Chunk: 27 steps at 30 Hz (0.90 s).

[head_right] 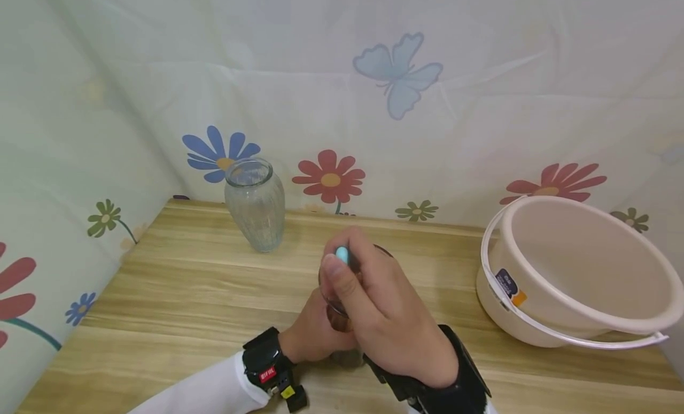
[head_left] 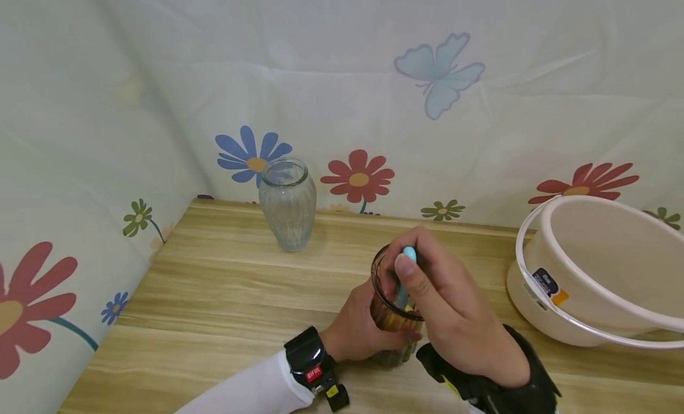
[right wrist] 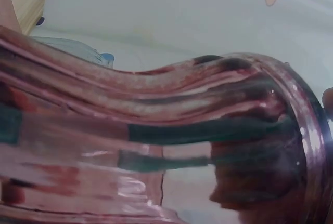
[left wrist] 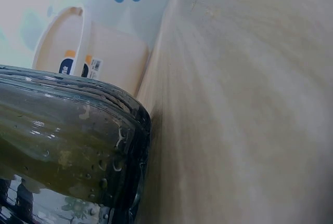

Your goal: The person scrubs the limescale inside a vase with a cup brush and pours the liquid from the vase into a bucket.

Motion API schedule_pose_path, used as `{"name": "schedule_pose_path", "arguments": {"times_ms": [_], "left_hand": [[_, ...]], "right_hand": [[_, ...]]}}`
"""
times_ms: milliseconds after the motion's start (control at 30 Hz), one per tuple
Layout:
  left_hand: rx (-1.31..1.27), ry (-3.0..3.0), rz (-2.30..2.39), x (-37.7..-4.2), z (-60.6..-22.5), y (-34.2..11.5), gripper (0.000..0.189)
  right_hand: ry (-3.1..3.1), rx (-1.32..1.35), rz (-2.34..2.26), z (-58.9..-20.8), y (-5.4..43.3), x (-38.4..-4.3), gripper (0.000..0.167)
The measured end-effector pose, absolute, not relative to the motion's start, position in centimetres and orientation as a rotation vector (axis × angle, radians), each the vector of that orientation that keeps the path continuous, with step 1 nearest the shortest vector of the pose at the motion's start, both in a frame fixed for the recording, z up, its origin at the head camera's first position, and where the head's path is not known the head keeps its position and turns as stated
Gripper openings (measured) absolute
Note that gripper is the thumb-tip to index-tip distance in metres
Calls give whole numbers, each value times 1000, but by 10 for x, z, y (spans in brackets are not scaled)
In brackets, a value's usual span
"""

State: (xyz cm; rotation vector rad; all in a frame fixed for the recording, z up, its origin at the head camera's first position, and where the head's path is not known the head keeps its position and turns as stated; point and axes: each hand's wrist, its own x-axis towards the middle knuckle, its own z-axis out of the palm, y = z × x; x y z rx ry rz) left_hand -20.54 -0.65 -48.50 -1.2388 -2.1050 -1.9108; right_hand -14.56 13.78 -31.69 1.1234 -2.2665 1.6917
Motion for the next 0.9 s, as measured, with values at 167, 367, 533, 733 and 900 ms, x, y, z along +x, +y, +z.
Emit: {"name": "schedule_pose_path", "arguments": {"times_ms": [167,367,533,733,900], "left_hand": [[-1240,-2099,-1923,-205,-486,-6,73],[-1218,-2113,-1874,-205,-486,-5,72],[-1210,-2128,-1811,-205,-484,-6,74],[-1224,-2117,-1842,-205,-484,-6,73],[-1235,-2101,-1842,-205,-485,-5,73]], "right_hand": [[-2212,1159,1700,-320,138,-145,16],[-1668,1226,1823,-328,133,-152,16],[-1252,1201,1935,-327,131,-156,25],[-1322,1162,1927,-327,131,-156,27],[-1454,1122,1905,-329,132,-157,24]]}}
